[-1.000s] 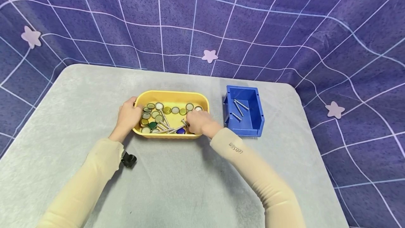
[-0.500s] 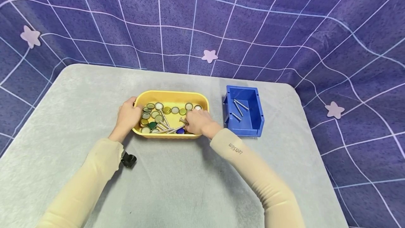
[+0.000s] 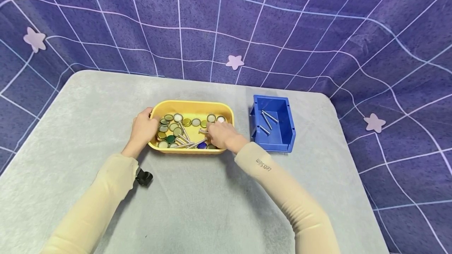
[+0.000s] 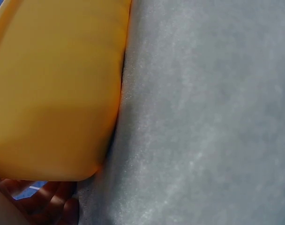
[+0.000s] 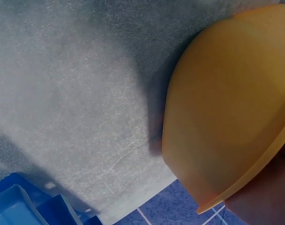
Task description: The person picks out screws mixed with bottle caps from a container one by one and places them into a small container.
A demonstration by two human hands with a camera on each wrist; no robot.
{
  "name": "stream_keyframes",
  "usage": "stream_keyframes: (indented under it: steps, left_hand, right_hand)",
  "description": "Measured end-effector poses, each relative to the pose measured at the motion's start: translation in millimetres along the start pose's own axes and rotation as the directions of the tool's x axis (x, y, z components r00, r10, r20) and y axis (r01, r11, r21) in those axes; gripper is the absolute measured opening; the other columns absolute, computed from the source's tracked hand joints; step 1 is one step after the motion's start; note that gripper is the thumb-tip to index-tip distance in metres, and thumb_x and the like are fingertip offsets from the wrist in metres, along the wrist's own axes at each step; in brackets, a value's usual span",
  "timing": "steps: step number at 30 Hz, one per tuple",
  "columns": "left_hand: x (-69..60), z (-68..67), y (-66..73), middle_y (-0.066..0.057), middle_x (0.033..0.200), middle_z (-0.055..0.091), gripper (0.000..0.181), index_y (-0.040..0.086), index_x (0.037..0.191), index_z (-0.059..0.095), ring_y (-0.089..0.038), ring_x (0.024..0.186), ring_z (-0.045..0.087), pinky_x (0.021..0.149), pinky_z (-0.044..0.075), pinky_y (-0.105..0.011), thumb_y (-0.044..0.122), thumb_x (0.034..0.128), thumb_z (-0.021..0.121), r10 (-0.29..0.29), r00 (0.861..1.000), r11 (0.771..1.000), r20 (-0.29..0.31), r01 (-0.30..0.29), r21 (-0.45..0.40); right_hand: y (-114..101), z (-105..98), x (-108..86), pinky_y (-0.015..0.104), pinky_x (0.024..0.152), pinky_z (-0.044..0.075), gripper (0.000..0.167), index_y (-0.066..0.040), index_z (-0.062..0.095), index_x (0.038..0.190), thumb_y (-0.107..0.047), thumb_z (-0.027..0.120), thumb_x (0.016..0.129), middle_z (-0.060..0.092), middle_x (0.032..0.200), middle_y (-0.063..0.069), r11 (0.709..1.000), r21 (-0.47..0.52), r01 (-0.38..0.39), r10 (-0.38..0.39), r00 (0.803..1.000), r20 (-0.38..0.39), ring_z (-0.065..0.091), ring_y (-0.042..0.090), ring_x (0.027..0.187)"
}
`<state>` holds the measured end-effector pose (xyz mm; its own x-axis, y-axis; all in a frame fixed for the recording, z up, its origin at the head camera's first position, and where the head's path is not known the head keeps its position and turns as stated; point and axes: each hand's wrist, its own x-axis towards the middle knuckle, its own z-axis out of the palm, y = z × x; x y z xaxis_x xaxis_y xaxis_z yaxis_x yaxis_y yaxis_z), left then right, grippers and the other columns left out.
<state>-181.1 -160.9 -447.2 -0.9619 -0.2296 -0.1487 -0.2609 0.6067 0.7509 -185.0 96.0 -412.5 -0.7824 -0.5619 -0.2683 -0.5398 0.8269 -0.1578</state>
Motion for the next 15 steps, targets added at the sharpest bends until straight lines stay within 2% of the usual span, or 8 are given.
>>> stream_keyframes:
  steps: [8, 15]
  left_hand:
    - [0.2, 0.1, -0.1, -0.020, 0.129, 0.063, 0.042, 0.009, 0.137, 0.053, -0.042, 0.112, 0.060, 0.101, 0.043, -0.056, 0.023, 0.0984, 0.043, -0.003, 1.000, 1.000, 0.003, 0.003, -0.003]
    - [0.2, 0.2, -0.8, -0.020, 0.128, 0.063, 0.042, 0.009, 0.136, 0.054, -0.042, 0.111, 0.060, 0.101, 0.043, -0.056, 0.022, 0.0979, 0.043, -0.001, 1.000, 1.000, 0.001, 0.001, -0.004]
  right_hand:
    - [0.8, 1.3, 1.2, 0.042, 0.064, 0.053, 0.012, -0.011, 0.059, 0.098, -0.022, 0.056, 0.100, 0.065, 0.085, 0.007, 1.000, 0.004, -0.018, 0.018, 1.000, -0.022, 0.063, 0.026, 0.076]
    - [2.3, 0.7, 1.7, 0.039, 0.068, 0.052, 0.008, -0.009, 0.057, 0.100, -0.017, 0.057, 0.099, 0.065, 0.085, 0.005, 0.993, 0.113, 0.014, -0.006, 0.997, -0.072, 0.061, 0.022, 0.076]
